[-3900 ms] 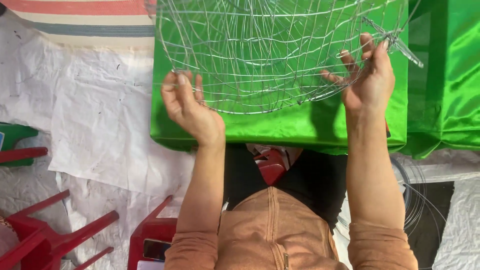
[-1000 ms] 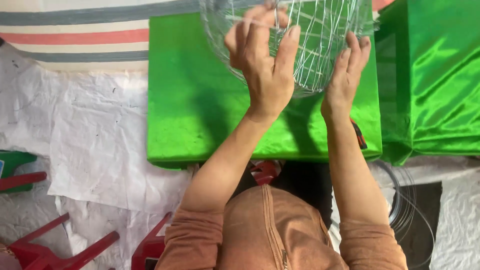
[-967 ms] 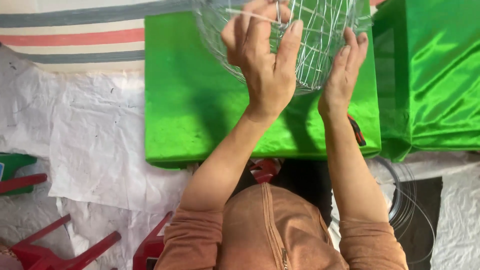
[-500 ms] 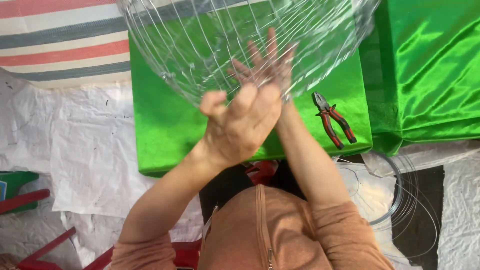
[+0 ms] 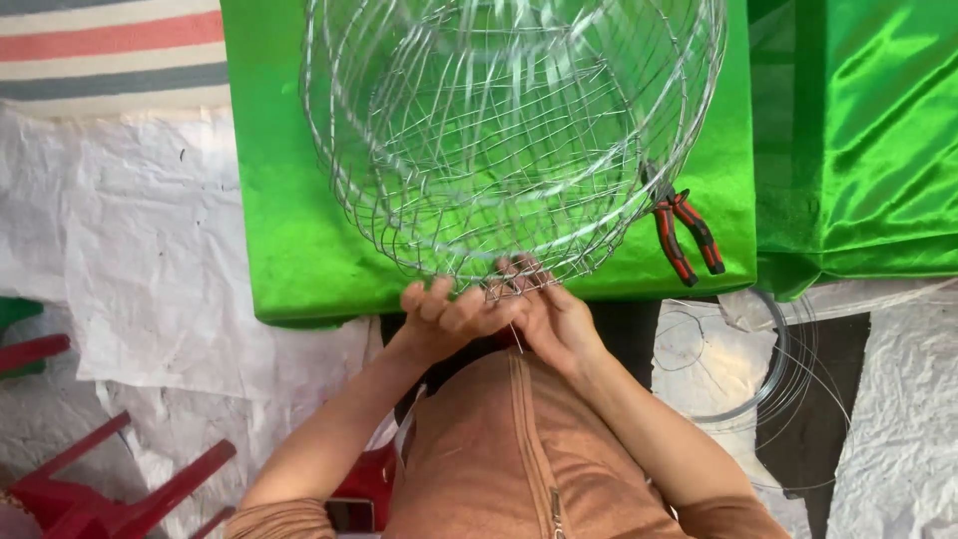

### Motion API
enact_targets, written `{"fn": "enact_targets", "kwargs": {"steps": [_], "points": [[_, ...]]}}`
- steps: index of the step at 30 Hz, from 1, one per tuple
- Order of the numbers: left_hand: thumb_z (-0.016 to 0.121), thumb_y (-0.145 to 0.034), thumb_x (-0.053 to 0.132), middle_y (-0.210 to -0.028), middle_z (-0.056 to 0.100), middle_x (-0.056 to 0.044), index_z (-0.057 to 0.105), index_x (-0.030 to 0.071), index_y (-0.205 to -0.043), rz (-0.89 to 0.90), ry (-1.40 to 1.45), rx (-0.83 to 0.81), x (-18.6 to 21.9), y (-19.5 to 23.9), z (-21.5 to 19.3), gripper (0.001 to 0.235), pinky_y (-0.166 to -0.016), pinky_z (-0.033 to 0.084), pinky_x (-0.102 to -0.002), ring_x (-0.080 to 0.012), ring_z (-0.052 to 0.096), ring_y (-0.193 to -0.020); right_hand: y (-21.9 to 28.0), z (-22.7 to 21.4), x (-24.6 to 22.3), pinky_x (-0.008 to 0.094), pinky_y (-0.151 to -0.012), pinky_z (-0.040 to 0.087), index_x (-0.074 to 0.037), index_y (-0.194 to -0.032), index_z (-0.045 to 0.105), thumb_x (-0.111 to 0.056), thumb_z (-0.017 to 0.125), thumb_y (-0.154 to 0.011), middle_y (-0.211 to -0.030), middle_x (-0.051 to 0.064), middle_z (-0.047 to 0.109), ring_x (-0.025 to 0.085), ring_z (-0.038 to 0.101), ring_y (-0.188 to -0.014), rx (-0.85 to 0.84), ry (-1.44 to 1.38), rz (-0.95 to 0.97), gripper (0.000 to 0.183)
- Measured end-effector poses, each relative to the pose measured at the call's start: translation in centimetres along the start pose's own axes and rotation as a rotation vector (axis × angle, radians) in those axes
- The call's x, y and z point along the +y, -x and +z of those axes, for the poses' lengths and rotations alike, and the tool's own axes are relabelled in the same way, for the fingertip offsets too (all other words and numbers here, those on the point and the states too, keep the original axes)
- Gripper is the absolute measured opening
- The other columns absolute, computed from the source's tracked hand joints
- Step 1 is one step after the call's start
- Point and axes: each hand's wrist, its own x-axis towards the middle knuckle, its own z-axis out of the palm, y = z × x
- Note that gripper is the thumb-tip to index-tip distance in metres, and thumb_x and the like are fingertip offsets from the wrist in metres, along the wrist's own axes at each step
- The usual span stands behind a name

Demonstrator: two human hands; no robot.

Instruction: The person is assembling a wire cage by manually twisting wire segments together and using pliers to secure the connections.

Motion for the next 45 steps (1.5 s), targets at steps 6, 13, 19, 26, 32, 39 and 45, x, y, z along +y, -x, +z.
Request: {"fn": "enact_targets", "kwargs": {"steps": [6,13,19,26,32,39,45], "points": [[0.077,-0.085,0.035,-0.144,0.033,-0.015,0.034,0.035,-0.144,-0.383,0.108,-0.05,4.7,8.0,-0.7,0.073,-0.103,0.031,-0.063,-0.0424,0.034,-0.132,3.4,-1.0,0.1,0.063,-0.11,0.047,-0.007,-0.11,0.07,-0.023,0.055,-0.103,-0.131,0.026,0.066,0.051,0.059,-0.126,0.13,-0.126,0.008,0.023],[0.061,-0.098,0.007,-0.109,0.073,-0.022,0.055,-0.005,-0.129,-1.802,1.28,-0.275,4.6,5.9,-5.5,0.034,-0.087,0.053,-0.035,-0.0262,0.07,-0.094,6.6,2.1,-2.3,0.055,-0.094,0.059,0.002,-0.127,0.063,-0.01,0.059,-0.098,-0.127,0.033,0.068,0.042,0.074,-0.1,0.268,0.434,0.013,0.032],[0.065,-0.098,0.012,-0.113,0.075,-0.025,0.066,0.002,-0.117,-2.108,1.517,-0.15,5.5,4.5,-3.6,0.021,-0.081,0.062,-0.037,-0.0289,0.077,-0.092,6.1,1.9,0.1,0.05,-0.077,0.066,0.005,-0.135,0.061,-0.009,0.069,-0.093,-0.114,0.033,0.071,0.037,0.076,-0.084,0.241,0.635,-0.042,0.045],[0.073,-0.093,0.008,-0.081,0.072,-0.014,0.067,0.002,-0.09,-2.112,1.337,-0.058,6.2,4.5,-2.1,0.009,-0.066,0.064,-0.032,-0.0215,0.074,-0.071,2.9,2.0,2.7,0.038,-0.053,0.062,0.009,-0.102,0.072,-0.021,0.074,-0.094,-0.079,0.026,0.071,0.03,0.073,-0.059,0.386,0.917,-0.137,0.03],[0.075,-0.089,0.0,-0.092,0.075,-0.011,0.062,0.004,-0.107,-2.045,1.365,-0.012,5.7,3.9,-2.4,0.022,-0.066,0.066,-0.028,-0.0172,0.073,-0.072,2.2,4.0,3.0,0.033,-0.049,0.058,-0.001,-0.077,0.077,-0.021,0.07,-0.093,-0.062,0.016,0.072,0.023,0.074,-0.053,0.478,1.055,-0.131,0.026],[0.074,-0.09,0.002,-0.088,0.078,-0.018,0.059,0.001,-0.105,-1.903,1.309,-0.24,6.3,3.2,-2.5,0.021,-0.057,0.061,-0.025,-0.0156,0.07,-0.065,4.7,3.9,0.2,0.032,-0.059,0.055,-0.008,-0.077,0.081,-0.029,0.069,-0.094,-0.057,0.01,0.071,0.016,0.068,-0.059,0.435,1.289,-0.131,0.03],[0.078,-0.087,0.019,-0.08,0.08,-0.012,0.077,0.009,-0.096,-1.383,1.316,-0.824,-1.5,-1.1,-8.4,0.014,-0.059,0.063,-0.035,-0.0203,0.074,-0.067,9.1,-0.3,-7.6,0.037,-0.068,0.055,-0.014,-0.097,0.081,-0.019,0.076,-0.093,-0.077,0.011,0.075,0.029,0.073,-0.071,0.546,1.737,-0.633,0.008]]}}
